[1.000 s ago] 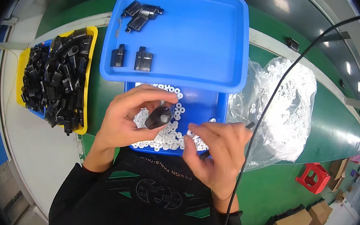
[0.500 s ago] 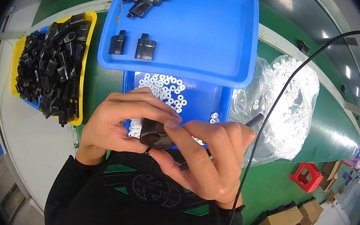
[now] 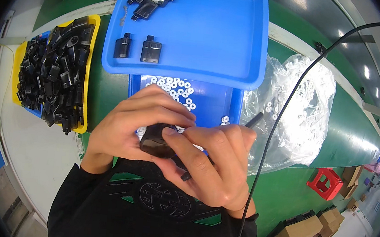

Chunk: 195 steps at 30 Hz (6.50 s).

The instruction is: The person assembles pod casings by inserting white rings into the casings by hand, pressing the rings inside using a handheld tool, and placing the assembled casings into a tray.

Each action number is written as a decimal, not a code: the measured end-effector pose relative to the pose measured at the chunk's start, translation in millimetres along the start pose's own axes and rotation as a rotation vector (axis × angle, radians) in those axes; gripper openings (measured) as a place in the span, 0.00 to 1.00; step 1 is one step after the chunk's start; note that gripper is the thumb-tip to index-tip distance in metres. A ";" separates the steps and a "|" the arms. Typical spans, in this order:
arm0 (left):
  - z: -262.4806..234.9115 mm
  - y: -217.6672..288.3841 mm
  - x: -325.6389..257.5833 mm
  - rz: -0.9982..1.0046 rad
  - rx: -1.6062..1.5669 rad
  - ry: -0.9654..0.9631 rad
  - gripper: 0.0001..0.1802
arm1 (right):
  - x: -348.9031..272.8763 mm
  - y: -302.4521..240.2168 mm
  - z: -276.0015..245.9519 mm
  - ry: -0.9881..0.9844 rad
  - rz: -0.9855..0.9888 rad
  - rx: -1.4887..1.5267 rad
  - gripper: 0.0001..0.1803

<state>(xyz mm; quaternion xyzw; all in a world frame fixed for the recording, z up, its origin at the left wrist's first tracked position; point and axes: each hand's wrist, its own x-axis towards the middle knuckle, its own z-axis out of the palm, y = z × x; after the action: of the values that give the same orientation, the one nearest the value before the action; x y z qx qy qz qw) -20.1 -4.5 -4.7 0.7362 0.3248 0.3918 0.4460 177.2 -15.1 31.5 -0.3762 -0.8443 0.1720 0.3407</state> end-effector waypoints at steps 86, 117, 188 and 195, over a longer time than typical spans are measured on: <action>10.5 25.8 15.9 0.053 0.130 0.039 0.21 | 22.8 -20.3 -0.9 0.242 0.027 1.210 0.25; -13.1 32.4 21.1 -0.168 0.321 0.108 0.16 | -46.4 48.6 57.9 -0.137 0.309 -0.257 0.14; 0.9 41.3 37.2 -0.156 0.129 0.491 0.13 | -29.1 25.3 87.5 -0.216 0.196 -0.133 0.12; 0.6 42.8 37.5 -0.144 0.222 0.475 0.22 | -39.2 30.5 90.0 -0.284 0.200 -0.158 0.12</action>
<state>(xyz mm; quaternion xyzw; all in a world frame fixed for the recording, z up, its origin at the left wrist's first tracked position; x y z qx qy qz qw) 4.0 9.5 44.9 0.6429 0.5128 0.4829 0.3008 148.6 -27.6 -66.4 -0.4558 -0.8531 0.1895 0.1689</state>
